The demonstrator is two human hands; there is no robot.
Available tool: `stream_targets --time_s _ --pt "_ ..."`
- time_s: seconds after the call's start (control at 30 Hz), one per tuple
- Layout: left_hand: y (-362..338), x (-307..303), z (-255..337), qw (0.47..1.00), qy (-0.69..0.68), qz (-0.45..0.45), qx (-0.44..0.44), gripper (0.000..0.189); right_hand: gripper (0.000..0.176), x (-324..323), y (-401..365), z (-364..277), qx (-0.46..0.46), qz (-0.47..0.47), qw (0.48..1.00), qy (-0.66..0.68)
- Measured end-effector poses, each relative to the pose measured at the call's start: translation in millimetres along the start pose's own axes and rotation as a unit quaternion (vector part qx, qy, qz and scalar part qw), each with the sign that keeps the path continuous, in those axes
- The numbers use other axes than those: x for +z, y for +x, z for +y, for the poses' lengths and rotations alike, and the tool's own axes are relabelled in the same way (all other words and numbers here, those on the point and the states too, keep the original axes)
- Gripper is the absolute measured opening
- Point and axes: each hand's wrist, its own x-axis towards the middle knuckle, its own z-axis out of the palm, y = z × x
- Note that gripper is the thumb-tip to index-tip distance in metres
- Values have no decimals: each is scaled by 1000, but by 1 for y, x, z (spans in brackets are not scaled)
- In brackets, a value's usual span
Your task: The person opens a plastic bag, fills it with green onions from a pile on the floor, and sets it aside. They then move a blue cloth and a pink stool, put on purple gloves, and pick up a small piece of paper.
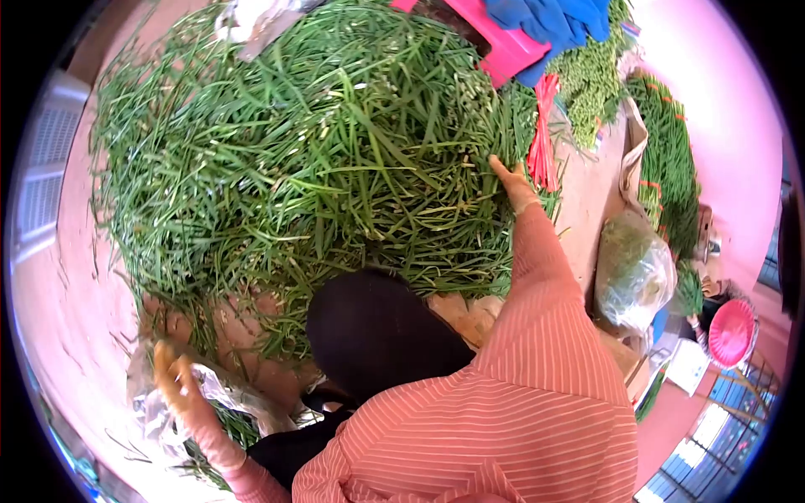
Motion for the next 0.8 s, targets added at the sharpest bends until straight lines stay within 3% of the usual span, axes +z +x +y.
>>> stream_targets --time_s 0.13,0.2,0.27,0.33,0.37,0.43,0.47,0.53,0.57,0.6,0.67,0.7,0.73,0.8 --pt "17 86 31 948 -198 -217 -118 48 109 24 5 0 23 11 999 23" --pt "20 124 27 916 -178 -286 -220 62 112 21 1 -2 31 -10 999 37" --pt "21 167 11 882 -201 -330 -271 60 105 18 -13 -9 35 -79 996 -9" --pt "15 200 -7 825 -246 -391 -326 79 70 30 -20 -2 -56 -137 987 62" --pt "10 212 -18 824 -246 -393 -325 79 63 46 -22 2 -85 -175 976 101" --pt "-1 225 -37 783 -243 -538 -199 54 52 77 -49 -12 -111 -249 951 147" --pt "-9 234 -32 783 -240 -538 -199 54 48 93 -82 -39 -109 -288 939 154" --pt "-19 248 -13 650 -572 -419 -274 82 39 161 -127 -63 -174 -312 919 167" --pt "-10 233 -5 701 -512 -406 -286 79 40 182 -141 -72 -191 -348 896 200" --pt "-4 219 2 704 -513 -401 -283 79 42 193 -159 -88 -211 -375 885 176" --pt "4 197 6 688 -566 -327 -316 74 45 240 -172 -96 -261 -443 830 216" --pt "6 188 -11 645 -629 -302 -312 72 45 256 -180 -107 -305 -486 780 250" --pt "6 165 -1 641 -647 -262 -320 65 44 271 -187 -117 -361 -488 765 216" --pt "-3 132 1 667 -635 -220 -321 61 39 266 -215 -145 -317 -561 724 246"
